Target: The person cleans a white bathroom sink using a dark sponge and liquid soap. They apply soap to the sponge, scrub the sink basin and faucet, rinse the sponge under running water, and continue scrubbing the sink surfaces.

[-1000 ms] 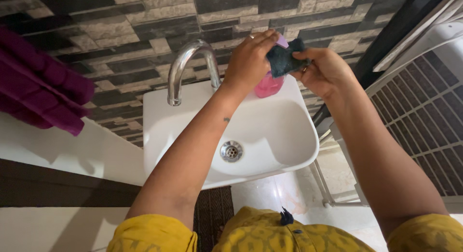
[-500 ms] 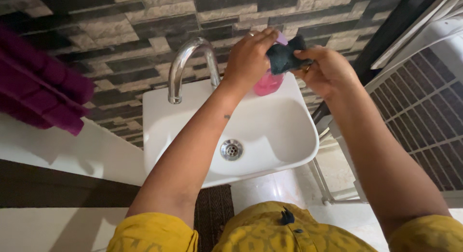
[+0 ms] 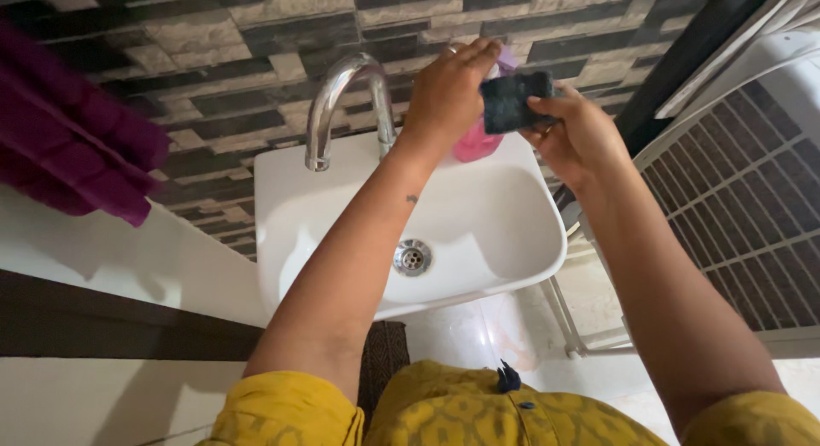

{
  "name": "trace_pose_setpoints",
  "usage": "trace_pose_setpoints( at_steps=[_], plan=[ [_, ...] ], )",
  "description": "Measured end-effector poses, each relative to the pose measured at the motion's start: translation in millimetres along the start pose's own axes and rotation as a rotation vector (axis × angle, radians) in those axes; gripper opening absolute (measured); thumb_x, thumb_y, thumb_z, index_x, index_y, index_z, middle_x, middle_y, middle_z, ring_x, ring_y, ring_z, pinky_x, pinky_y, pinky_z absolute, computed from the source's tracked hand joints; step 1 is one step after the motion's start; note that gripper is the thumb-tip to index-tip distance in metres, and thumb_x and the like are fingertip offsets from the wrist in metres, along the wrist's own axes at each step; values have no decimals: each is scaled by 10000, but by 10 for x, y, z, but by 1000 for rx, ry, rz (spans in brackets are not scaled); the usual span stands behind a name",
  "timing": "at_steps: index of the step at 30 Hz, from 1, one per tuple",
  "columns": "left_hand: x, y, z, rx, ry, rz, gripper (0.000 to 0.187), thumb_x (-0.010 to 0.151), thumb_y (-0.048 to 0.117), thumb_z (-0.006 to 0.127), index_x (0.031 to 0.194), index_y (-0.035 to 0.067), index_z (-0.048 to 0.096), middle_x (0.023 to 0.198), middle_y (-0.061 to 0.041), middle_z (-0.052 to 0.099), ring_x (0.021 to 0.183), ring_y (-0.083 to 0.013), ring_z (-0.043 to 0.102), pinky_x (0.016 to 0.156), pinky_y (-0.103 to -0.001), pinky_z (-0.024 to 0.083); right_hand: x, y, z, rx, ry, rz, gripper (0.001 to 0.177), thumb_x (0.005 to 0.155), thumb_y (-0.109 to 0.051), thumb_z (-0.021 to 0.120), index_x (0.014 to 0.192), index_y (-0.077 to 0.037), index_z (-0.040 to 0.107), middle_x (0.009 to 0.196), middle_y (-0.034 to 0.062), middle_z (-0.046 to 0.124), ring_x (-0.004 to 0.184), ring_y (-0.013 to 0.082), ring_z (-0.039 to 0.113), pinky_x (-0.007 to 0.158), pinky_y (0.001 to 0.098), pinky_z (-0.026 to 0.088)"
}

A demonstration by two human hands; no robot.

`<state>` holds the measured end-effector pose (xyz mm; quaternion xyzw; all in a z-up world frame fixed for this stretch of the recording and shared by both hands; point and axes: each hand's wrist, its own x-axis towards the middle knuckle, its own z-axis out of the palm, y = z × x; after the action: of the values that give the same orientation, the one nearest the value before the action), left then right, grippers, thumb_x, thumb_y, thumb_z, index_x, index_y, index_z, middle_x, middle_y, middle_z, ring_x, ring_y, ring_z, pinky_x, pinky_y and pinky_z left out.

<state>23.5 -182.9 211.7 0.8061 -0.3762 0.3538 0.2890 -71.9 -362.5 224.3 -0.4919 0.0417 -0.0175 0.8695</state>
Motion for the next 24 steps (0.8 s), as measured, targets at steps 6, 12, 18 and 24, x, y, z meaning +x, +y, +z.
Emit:
trace_pose_setpoints(
  at_steps=[6, 12, 18, 24],
  plan=[
    [-81, -35, 68, -28, -19, -20, 551, 853, -60, 595, 1381, 96, 615, 1430, -100, 609, 1302, -307, 609, 1057, -401, 542, 12, 318, -168, 98, -53, 85, 196, 982, 20, 540, 1177, 15, 558, 1126, 130, 674, 996, 216, 665, 917, 333, 557],
    [-462, 68, 31, -86, 20, -102, 673, 922, -108, 553, 1558, 75, 430, 1621, -178, 424, 1417, -400, 510, 1130, -438, 473, -158, 511, -43, 149, 18, 209, 289, 900, 31, 491, 1169, 50, 593, 1124, 130, 698, 1037, 219, 697, 988, 352, 586],
    [-1164, -73, -418, -68, -51, -73, 607, 843, -104, 543, 1441, 0, 527, 1500, -186, 532, 1372, -363, 559, 1136, -425, 490, -207, 965, -72, -29, -78, 278, 296, 903, 0, 590, 1196, -22, 617, 1118, 80, 695, 1020, 193, 686, 951, 347, 554],
    [-1905, -533, -1059, 105, -125, -16, 339, 895, -25, 585, 1214, -15, 700, 1278, -191, 691, 1161, -328, 668, 984, -417, 557, -370, 1565, 329, -202, -126, 416, 301, 874, -20, 685, 1171, -35, 633, 1077, 78, 725, 1005, 197, 700, 931, 336, 567]
  ],
)
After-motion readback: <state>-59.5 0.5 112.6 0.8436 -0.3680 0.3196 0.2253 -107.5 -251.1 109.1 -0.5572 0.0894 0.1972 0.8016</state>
